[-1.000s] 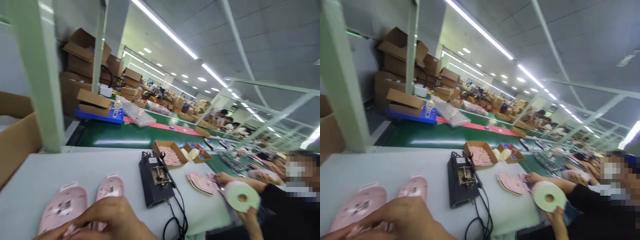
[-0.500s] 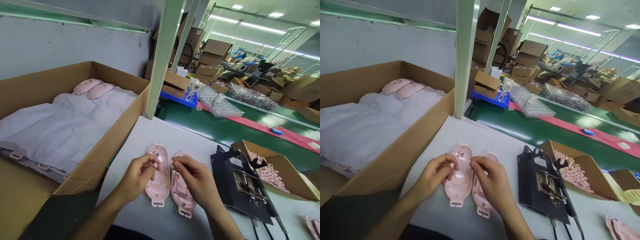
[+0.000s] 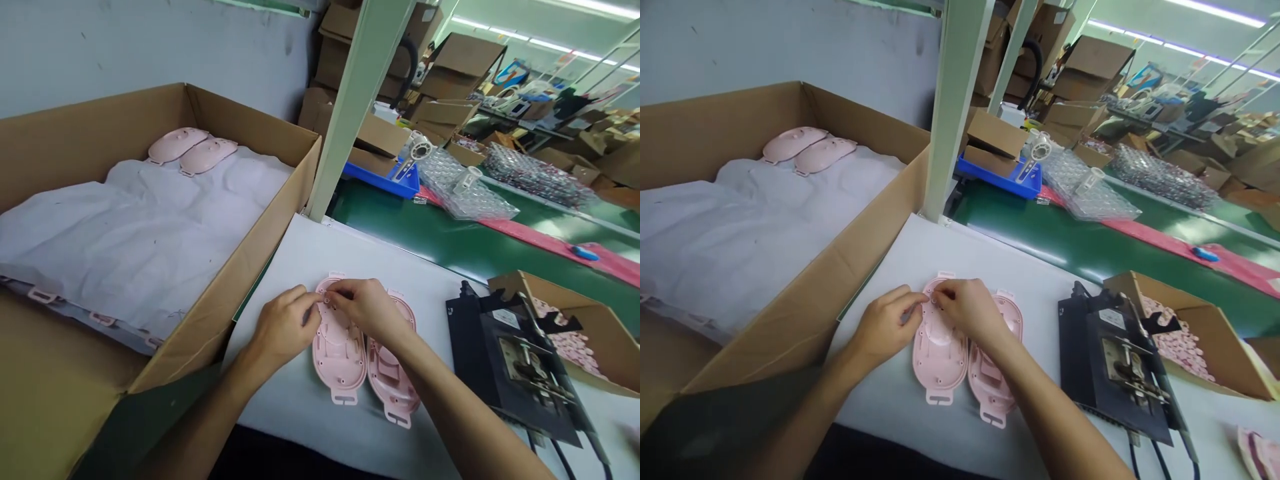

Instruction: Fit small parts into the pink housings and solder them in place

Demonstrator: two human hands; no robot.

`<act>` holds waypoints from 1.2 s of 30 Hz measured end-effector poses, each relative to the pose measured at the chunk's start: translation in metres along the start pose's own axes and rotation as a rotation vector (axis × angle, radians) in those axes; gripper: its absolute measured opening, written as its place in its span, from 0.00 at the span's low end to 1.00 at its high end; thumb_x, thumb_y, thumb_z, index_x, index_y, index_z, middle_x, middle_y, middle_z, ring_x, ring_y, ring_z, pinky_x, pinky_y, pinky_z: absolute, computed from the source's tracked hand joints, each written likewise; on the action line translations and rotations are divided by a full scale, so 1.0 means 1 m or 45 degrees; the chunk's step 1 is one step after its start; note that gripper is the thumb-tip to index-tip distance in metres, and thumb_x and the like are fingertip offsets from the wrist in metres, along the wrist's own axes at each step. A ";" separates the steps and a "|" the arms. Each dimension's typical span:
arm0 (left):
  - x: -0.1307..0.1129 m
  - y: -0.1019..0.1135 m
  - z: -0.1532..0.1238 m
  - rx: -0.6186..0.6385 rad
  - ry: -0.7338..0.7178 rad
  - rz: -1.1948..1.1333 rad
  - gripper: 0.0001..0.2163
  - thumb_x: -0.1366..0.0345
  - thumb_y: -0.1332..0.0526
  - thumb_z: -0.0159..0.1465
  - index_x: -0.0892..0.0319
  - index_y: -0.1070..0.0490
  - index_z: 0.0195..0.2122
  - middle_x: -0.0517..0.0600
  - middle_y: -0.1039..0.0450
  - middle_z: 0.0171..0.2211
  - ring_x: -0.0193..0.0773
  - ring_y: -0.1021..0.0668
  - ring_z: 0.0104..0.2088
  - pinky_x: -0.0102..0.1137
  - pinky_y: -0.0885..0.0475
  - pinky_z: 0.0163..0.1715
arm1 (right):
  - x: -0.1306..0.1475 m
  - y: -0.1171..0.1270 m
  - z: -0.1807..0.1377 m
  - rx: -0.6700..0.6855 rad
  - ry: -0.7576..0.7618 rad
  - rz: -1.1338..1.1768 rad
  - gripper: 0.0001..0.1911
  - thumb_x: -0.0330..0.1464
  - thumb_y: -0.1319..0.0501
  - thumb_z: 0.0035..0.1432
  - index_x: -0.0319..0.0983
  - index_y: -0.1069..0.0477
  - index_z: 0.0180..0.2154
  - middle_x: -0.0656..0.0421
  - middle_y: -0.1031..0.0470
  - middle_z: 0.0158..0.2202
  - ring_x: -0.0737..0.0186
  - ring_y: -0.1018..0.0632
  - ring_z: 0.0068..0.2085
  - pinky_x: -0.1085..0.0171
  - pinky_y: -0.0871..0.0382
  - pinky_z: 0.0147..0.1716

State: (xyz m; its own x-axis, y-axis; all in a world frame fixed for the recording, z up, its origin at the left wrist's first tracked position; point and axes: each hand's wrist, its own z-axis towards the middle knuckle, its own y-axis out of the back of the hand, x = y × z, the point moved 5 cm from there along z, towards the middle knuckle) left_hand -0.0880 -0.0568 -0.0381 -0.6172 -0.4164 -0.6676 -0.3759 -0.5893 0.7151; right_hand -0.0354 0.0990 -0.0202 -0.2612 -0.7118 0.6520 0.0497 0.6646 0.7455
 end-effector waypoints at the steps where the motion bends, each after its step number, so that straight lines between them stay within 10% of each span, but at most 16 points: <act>1: 0.000 0.000 -0.001 0.004 -0.021 0.049 0.14 0.71 0.43 0.66 0.53 0.20 0.46 0.46 0.27 0.32 0.34 0.26 0.32 0.30 0.33 0.33 | 0.002 -0.001 0.000 -0.002 0.008 -0.039 0.12 0.33 0.42 0.63 0.45 0.19 0.36 0.62 0.19 0.33 0.62 0.22 0.34 0.64 0.32 0.37; 9: -0.015 -0.007 -0.004 0.193 -0.199 0.374 0.16 0.61 0.44 0.71 0.47 0.27 0.57 0.49 0.30 0.40 0.39 0.27 0.38 0.31 0.34 0.30 | 0.003 0.020 0.000 -0.312 0.263 -0.386 0.15 0.33 0.41 0.65 0.41 0.24 0.52 0.52 0.25 0.48 0.52 0.26 0.48 0.55 0.31 0.50; 23: -0.016 -0.011 -0.001 0.324 -0.179 0.554 0.18 0.62 0.47 0.72 0.47 0.29 0.60 0.51 0.30 0.40 0.43 0.27 0.41 0.33 0.32 0.31 | -0.010 0.008 0.024 0.125 0.247 -0.403 0.23 0.22 0.44 0.62 0.38 0.29 0.57 0.52 0.26 0.55 0.59 0.24 0.52 0.60 0.31 0.54; 36: -0.032 -0.007 0.007 0.392 -0.016 0.629 0.19 0.65 0.49 0.70 0.41 0.28 0.59 0.49 0.34 0.38 0.43 0.27 0.40 0.32 0.38 0.31 | 0.015 0.015 0.028 0.418 0.078 -0.627 0.23 0.30 0.38 0.61 0.38 0.33 0.58 0.46 0.32 0.56 0.42 0.28 0.55 0.50 0.27 0.49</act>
State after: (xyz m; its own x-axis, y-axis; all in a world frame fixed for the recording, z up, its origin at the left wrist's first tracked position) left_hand -0.0707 -0.0341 -0.0207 -0.7778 -0.5815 -0.2384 -0.2239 -0.0980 0.9697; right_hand -0.0659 0.1042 -0.0033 -0.1211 -0.9595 0.2544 -0.3662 0.2815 0.8870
